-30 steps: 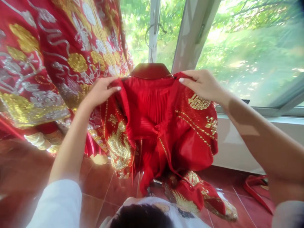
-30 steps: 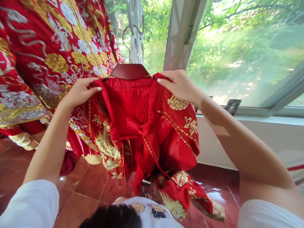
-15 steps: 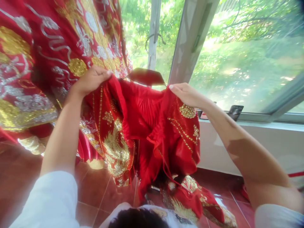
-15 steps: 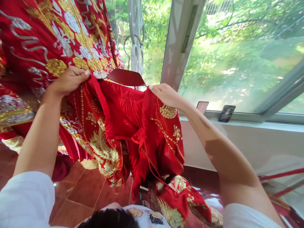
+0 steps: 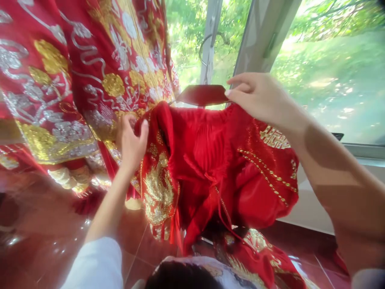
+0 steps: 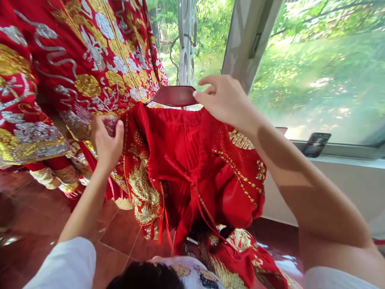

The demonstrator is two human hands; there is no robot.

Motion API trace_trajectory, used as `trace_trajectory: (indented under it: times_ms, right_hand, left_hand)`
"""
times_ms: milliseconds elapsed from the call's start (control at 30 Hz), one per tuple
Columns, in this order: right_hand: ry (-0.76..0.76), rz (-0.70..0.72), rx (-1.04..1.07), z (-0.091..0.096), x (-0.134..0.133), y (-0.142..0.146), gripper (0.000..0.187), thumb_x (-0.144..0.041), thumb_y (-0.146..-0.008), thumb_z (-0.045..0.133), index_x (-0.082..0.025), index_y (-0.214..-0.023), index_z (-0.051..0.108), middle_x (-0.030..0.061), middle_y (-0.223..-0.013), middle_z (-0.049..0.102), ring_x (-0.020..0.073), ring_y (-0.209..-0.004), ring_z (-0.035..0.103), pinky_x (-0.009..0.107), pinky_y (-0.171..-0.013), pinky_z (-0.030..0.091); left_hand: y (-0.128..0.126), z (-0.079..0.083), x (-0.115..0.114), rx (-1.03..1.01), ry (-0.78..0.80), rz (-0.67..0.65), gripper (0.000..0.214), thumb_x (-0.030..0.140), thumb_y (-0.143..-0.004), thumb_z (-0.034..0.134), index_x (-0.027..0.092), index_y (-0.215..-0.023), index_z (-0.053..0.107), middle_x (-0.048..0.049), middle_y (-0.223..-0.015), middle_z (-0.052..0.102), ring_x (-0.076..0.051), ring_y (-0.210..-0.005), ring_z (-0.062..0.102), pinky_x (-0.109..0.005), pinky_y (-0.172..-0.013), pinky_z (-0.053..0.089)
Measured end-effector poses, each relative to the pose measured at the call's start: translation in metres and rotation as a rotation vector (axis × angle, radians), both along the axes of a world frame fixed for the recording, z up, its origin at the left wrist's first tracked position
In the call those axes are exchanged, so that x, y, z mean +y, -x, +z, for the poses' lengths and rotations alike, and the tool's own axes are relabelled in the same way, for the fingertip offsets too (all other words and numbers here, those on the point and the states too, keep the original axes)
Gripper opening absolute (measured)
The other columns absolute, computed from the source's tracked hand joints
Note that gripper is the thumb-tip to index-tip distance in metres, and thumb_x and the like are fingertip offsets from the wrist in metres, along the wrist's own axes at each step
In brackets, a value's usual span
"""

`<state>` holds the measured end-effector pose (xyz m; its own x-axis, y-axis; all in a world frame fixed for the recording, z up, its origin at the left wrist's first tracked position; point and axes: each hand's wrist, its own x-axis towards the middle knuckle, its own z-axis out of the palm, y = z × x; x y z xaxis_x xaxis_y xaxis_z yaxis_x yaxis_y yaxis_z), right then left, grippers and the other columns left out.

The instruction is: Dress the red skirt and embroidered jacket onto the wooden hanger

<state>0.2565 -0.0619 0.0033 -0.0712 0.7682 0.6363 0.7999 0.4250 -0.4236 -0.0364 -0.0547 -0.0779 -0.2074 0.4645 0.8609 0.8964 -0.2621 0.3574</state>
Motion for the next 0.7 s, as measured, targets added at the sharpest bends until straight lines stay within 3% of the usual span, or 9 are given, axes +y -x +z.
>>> trace_trajectory:
  times_ms: [100,200,267,333,433,533,633,700]
  right_hand:
    - [0.045,-0.064,0.023,0.000,0.007,0.019,0.044,-0.034,-0.090,0.051,-0.019,-0.129,0.061,0.0088,-0.092,0.068,0.0190,-0.087,0.060,0.037,-0.089,0.044]
    - [-0.010,0.033,0.025,-0.002,0.017,0.021,0.044,-0.029,-0.090,0.051,-0.020,-0.133,0.058,0.0073,-0.096,0.069,0.0162,-0.084,0.062,0.036,-0.088,0.047]
    - [0.019,0.091,0.054,0.000,0.023,0.016,0.045,-0.025,-0.088,0.054,-0.015,-0.132,0.059,0.0064,-0.090,0.069,0.0125,-0.075,0.062,0.034,-0.082,0.050]
    - [0.060,0.112,0.080,0.004,0.027,0.011,0.045,-0.021,-0.087,0.056,-0.012,-0.130,0.059,0.0041,-0.084,0.068,0.0077,-0.064,0.060,0.032,-0.076,0.051]
    - [0.105,0.168,0.121,0.008,0.032,0.003,0.045,-0.022,-0.085,0.060,-0.011,-0.129,0.060,0.0013,-0.074,0.064,0.0021,-0.054,0.054,0.032,-0.073,0.053]
    - [0.143,0.234,0.157,0.009,0.038,-0.004,0.048,-0.025,-0.085,0.063,-0.010,-0.130,0.058,-0.0015,-0.062,0.059,0.0004,-0.050,0.050,0.032,-0.071,0.054]
    - [0.174,0.317,0.066,0.008,0.039,-0.010,0.049,-0.024,-0.089,0.058,-0.012,-0.136,0.051,-0.0038,-0.057,0.057,0.0004,-0.047,0.049,0.031,-0.071,0.054]
    - [0.169,0.318,0.003,0.009,0.036,-0.015,0.049,-0.023,-0.091,0.056,-0.013,-0.138,0.049,-0.0022,-0.061,0.062,0.0032,-0.054,0.056,0.031,-0.076,0.054]
  left_hand:
    - [0.004,-0.033,-0.009,-0.102,0.213,-0.023,0.033,0.049,-0.088,0.050,0.020,-0.105,0.049,-0.0111,-0.096,0.060,-0.026,-0.088,0.058,-0.039,-0.076,0.045]
    - [0.015,-0.034,-0.006,-0.186,0.312,-0.218,0.028,0.047,-0.090,0.047,0.021,-0.082,0.051,-0.0040,-0.076,0.058,-0.021,-0.075,0.055,-0.035,-0.071,0.042]
    - [0.030,-0.016,-0.002,-0.258,0.247,-0.288,0.037,0.052,-0.091,0.039,0.020,-0.075,0.048,-0.0015,-0.074,0.057,-0.018,-0.075,0.054,-0.032,-0.071,0.041]
    - [0.047,0.011,0.005,-0.330,0.150,-0.275,0.042,0.056,-0.091,0.032,0.021,-0.075,0.047,-0.0005,-0.076,0.056,-0.016,-0.075,0.053,-0.031,-0.070,0.040]
    - [0.067,0.048,0.025,-0.310,0.105,-0.302,0.044,0.059,-0.086,0.041,0.022,-0.062,0.040,0.0023,-0.061,0.043,-0.012,-0.064,0.042,-0.029,-0.064,0.034]
    - [0.073,0.069,0.047,-0.081,0.292,-0.302,0.047,0.056,-0.080,0.054,0.022,-0.052,0.038,0.0034,-0.051,0.031,-0.011,-0.060,0.031,-0.028,-0.063,0.031]
    - [0.064,0.079,0.054,0.023,0.544,-0.338,0.038,0.055,-0.072,0.065,0.020,-0.061,0.056,0.0021,-0.056,0.050,-0.012,-0.062,0.040,-0.031,-0.069,0.037]
    - [0.050,0.085,0.048,-0.043,0.558,-0.465,0.041,0.059,-0.073,0.065,0.018,-0.072,0.062,-0.0012,-0.067,0.060,-0.014,-0.069,0.048,-0.032,-0.071,0.041]
